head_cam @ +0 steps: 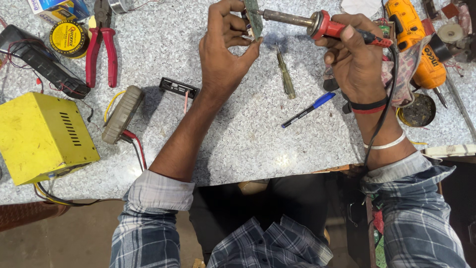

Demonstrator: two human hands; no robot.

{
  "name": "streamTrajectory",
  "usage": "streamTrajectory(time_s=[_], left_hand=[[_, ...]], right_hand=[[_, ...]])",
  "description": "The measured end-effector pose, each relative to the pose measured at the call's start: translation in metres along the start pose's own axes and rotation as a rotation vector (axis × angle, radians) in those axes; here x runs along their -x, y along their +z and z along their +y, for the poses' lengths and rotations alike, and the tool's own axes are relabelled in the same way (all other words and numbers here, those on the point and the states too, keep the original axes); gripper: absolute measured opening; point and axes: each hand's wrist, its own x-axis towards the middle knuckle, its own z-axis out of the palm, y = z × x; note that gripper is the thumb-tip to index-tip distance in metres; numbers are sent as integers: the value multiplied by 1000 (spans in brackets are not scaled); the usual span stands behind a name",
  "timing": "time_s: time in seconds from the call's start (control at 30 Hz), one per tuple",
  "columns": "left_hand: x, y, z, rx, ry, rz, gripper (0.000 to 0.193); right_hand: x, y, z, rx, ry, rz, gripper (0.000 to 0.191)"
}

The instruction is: The person holds a small green circuit board and uses a soldering iron to apply heat to multiple solder joints. They reposition the board several times to access different areas and continue soldering until the end of the clip.

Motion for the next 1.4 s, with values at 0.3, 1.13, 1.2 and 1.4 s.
streamTrajectory(time_s=[0.3, 1.13, 1.2, 1.4], left_hand=[[3, 1, 0, -59, 33, 39, 55], [9, 7, -1, -54, -39, 125, 59], [9, 8, -1, -46, -41, 129, 59], [8, 8, -2, -43, -18, 138, 58]], right_hand=[[1, 2, -1, 6, 8, -20, 30], [14, 22, 6, 180, -152, 11, 32], [14, 23, 6, 178, -150, 8, 31], [13, 25, 3, 198, -156, -8, 34]])
